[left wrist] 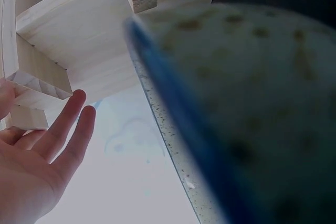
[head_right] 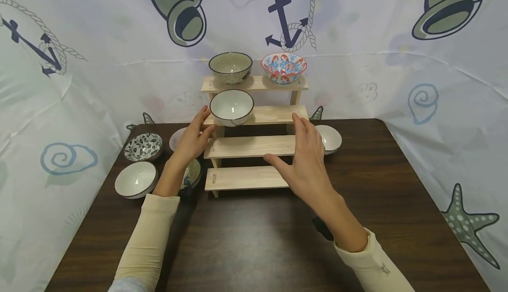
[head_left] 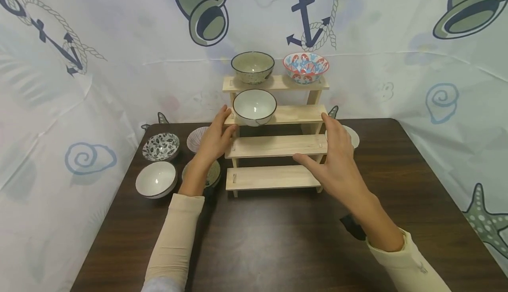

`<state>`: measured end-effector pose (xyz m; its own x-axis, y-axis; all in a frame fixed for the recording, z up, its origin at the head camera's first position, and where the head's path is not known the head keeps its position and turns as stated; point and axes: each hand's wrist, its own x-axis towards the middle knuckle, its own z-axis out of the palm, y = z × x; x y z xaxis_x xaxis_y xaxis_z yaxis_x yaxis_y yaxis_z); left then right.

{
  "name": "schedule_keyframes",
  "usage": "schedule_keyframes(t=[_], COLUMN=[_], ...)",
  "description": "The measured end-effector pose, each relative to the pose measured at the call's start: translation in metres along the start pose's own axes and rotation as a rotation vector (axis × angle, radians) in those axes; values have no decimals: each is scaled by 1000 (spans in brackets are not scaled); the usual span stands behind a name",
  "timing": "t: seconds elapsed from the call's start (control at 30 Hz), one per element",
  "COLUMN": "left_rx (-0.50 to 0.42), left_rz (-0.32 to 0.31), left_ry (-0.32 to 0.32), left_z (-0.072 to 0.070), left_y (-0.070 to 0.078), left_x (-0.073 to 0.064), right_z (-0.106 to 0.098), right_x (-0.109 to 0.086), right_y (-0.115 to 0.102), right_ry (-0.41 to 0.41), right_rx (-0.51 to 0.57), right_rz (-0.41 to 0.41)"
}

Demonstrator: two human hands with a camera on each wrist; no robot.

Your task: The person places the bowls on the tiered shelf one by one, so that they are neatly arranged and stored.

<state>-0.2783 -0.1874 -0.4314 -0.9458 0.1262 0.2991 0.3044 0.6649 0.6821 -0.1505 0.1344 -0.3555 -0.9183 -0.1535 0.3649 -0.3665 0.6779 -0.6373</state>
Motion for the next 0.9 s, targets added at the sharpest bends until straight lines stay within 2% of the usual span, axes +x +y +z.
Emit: schedule_keyframes(t=[0.13, 0.37, 0.57, 0.9], left_rx=[-3, -3, -24, -22], left_rz=[-5, -1, -7, 14], left_ry=[-8, -10, -12, -15], left_z=[0, 0, -2, 0], left_y=[0, 0, 1, -1], left_x=[0, 0, 0, 0], right_z=[-3, -11, -14, -11], right_x=[-2, -4, 4, 16], right_y=[8, 22, 36, 71], right_ry=[25, 54, 103, 142], right_rx=[-3, -20, -60, -115], right_rz=[-3, 43, 56, 145])
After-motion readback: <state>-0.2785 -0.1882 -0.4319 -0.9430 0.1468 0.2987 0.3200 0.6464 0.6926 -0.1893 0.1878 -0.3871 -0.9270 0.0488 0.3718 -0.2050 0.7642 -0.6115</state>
